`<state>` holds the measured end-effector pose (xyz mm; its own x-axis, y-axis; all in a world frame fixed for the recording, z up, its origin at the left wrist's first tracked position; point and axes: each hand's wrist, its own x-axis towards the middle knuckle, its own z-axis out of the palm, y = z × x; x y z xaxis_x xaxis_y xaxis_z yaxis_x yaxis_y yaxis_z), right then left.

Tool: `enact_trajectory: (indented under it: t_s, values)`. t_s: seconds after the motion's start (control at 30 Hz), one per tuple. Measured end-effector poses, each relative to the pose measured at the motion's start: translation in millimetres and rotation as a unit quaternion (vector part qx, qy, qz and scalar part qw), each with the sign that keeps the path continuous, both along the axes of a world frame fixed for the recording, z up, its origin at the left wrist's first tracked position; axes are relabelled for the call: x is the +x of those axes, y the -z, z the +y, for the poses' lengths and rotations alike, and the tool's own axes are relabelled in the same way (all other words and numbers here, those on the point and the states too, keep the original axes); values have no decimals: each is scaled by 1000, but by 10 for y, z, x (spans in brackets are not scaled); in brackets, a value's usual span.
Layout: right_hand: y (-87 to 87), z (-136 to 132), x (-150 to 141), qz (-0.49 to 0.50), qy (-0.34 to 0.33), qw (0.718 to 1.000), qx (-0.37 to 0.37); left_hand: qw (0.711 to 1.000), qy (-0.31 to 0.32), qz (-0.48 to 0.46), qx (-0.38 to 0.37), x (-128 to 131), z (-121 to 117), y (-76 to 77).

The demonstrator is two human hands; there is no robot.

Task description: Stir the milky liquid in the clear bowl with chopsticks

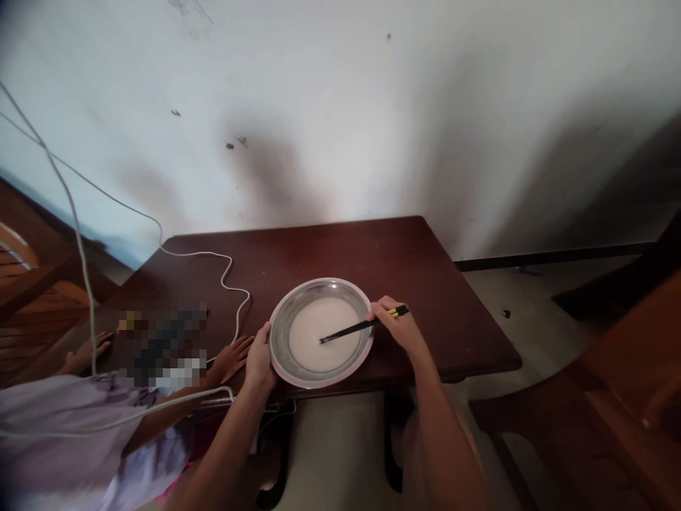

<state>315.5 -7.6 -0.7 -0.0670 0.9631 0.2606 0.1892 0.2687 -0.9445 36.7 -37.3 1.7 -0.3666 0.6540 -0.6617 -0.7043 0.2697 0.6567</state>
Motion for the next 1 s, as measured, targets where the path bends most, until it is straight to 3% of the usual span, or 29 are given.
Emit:
enact_trajectory:
  t_s: [0.07,0.2,0.4,0.57,0.77,0.93,1.0]
  values:
    - [4,3,-30,-13,-5,1000,11,1000,5,-5,-1,-8,-1,12]
    - [16,27,-16,-1,71,997,31,1000,12,-5,8,-43,7,90]
    - [14,47,-54,-7,-1,1000,12,1000,1,12,16,-76,34,176]
    - [20,85,0,3,83,996,25,1000,11,4,19,-46,28,150]
    - [11,76,-46,-8,1,1000,5,1000,4,1,16,-49,30,157]
    - [-13,98,-13,1,85,996,33,1000,10,0,18,-43,24,142]
    - [-24,82,-19,7,63,998,21,1000,10,-3,22,-33,22,135]
